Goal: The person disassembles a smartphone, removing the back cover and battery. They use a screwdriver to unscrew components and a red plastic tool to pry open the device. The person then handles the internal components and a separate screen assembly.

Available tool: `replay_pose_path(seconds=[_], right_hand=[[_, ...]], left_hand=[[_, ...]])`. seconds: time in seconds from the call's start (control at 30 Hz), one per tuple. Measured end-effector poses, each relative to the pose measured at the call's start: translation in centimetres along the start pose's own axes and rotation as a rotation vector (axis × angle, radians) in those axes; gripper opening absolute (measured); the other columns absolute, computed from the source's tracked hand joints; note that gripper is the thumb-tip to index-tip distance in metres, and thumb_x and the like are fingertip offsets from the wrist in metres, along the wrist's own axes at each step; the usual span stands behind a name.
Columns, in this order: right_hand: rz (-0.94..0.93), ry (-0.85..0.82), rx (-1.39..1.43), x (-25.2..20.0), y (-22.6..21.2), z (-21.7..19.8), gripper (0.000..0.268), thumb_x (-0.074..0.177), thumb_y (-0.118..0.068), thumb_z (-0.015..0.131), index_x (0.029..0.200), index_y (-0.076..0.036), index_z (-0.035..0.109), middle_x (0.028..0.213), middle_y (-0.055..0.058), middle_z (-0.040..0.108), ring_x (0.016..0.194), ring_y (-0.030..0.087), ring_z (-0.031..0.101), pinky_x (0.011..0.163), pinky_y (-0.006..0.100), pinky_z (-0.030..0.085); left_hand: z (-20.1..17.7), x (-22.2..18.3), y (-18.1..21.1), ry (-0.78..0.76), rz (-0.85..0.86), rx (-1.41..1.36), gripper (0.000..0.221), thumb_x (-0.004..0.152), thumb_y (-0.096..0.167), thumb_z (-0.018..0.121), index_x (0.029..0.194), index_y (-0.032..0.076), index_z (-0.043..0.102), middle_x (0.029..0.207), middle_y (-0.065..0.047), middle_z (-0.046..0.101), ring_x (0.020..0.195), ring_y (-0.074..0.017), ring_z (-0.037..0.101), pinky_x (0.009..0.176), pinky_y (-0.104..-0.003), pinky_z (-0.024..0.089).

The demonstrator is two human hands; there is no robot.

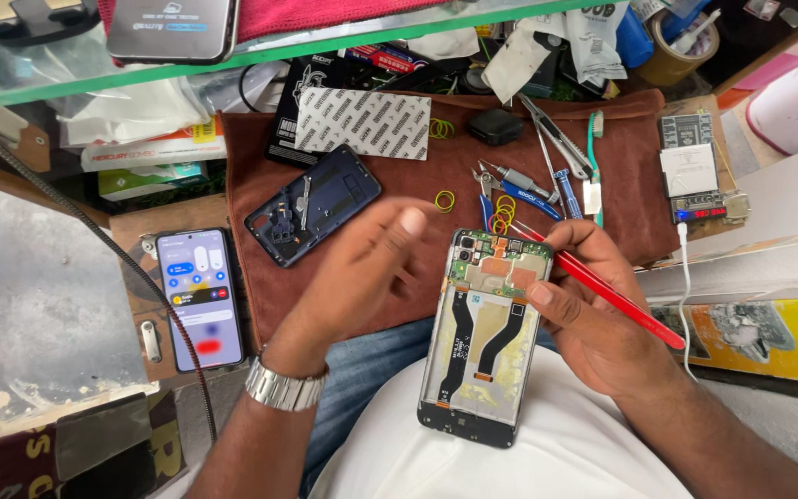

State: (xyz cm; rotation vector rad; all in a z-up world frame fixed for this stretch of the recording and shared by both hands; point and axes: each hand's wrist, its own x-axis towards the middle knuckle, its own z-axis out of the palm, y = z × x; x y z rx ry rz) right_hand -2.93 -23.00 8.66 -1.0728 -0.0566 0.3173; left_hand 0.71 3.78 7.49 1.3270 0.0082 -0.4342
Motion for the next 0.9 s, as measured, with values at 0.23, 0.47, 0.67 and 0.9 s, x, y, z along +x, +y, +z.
replay_pose_path(seconds=[0.23,0.47,0.67,0.9], right_hand=[[-0.234,0.070,0.045,-0.4,-0.9,-0.4,0.042,0.109,-0.033,0.055,0.127,0.003,0.046,0.119,0.022,0.067,0.106,0.026,0.070,0.097,0.042,0.058],[-0.543,0.017,-0.172,-1.8,-2.1,-1.6,0.022,0.106,-0.011,0.062,0.121,-0.003,0.048,0.106,0.027,0.068,0.094,0.027,0.070,0.090,0.040,0.059],[-0.552,-0.126,-0.442,-3.1,-2.1,-1.4,0.017,0.102,-0.005,0.066,0.112,-0.001,0.054,0.102,0.022,0.069,0.092,0.021,0.069,0.088,0.037,0.062],[-0.563,-0.232,-0.691,-2.3,-2.7,0.3,0.018,0.094,-0.004,0.069,0.111,-0.002,0.060,0.099,0.017,0.069,0.085,0.017,0.072,0.089,0.036,0.065]], left_hand=[[6.3,-2.4,1.0,-0.305,0.144,-0.362,0.045,0.108,0.032,0.055,0.142,0.003,0.048,0.122,-0.007,0.063,0.111,-0.0129,0.062,0.097,-0.030,0.054],[7.0,-2.5,0.0,-0.467,-0.069,-0.951,0.044,0.115,0.044,0.039,0.145,0.012,0.040,0.142,-0.020,0.058,0.120,-0.0313,0.065,0.095,-0.052,0.058],[5.5,-2.9,1.2,-0.541,-0.126,-1.225,0.051,0.119,0.042,0.036,0.162,0.014,0.035,0.158,-0.027,0.045,0.126,-0.0430,0.063,0.093,-0.063,0.058],[4.5,-3.5,2.7,-0.495,-0.049,-1.000,0.057,0.115,0.043,0.036,0.161,0.010,0.033,0.156,-0.025,0.048,0.126,-0.0371,0.063,0.091,-0.058,0.060]])
